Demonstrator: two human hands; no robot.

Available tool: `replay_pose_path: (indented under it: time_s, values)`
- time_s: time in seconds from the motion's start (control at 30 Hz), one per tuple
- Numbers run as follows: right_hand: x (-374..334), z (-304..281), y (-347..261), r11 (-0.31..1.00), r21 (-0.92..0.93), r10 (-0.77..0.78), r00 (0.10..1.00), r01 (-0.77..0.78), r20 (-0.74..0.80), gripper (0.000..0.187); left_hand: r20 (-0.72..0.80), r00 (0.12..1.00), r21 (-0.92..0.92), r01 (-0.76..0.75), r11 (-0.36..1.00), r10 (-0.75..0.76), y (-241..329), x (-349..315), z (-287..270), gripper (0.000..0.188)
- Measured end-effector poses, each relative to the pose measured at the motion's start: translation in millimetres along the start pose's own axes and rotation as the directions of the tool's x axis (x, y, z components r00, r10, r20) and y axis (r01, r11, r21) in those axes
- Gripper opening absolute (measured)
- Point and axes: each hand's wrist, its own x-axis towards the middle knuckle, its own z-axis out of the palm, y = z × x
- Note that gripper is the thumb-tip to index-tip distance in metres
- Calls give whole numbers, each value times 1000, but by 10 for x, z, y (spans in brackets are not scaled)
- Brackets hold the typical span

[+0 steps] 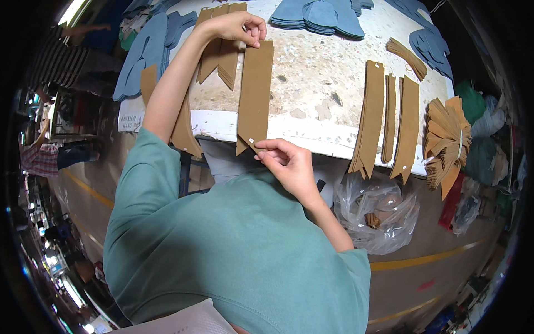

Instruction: The person sorts and stacks brown cardboard pieces on a worktable. They pick up individual pieces, align them, and place them into neat stacks while occasionally moving other pieces aside.

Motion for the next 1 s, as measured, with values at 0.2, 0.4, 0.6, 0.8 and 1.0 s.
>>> replay_pose_path:
  time_s: [0.2,0.4,0.6,0.8,1.0]
  values:
    - [33,45,87,998,-59,20,1000,-20,0,22,-16,998,53,65,997,-64,-22,-3,99,21]
    - [33,47,-8,972,-212,107,994,-99,25,21,-121,992,173,64,983,-43,75,7,168,22]
    - [312,-134,-168,969,-198,-169,982,150,-80,36,-588,808,118,50,992,29,413,-623,459,27]
    - [732,-87,-154,966,-35,-259,957,257,-131,59,-438,811,-684,-21,729,-388,906,-1544,1345,57]
    - [761,48,-108,973,-92,-225,961,212,-159,59,-437,793,-817,-153,556,-424,1059,-1632,1883,58]
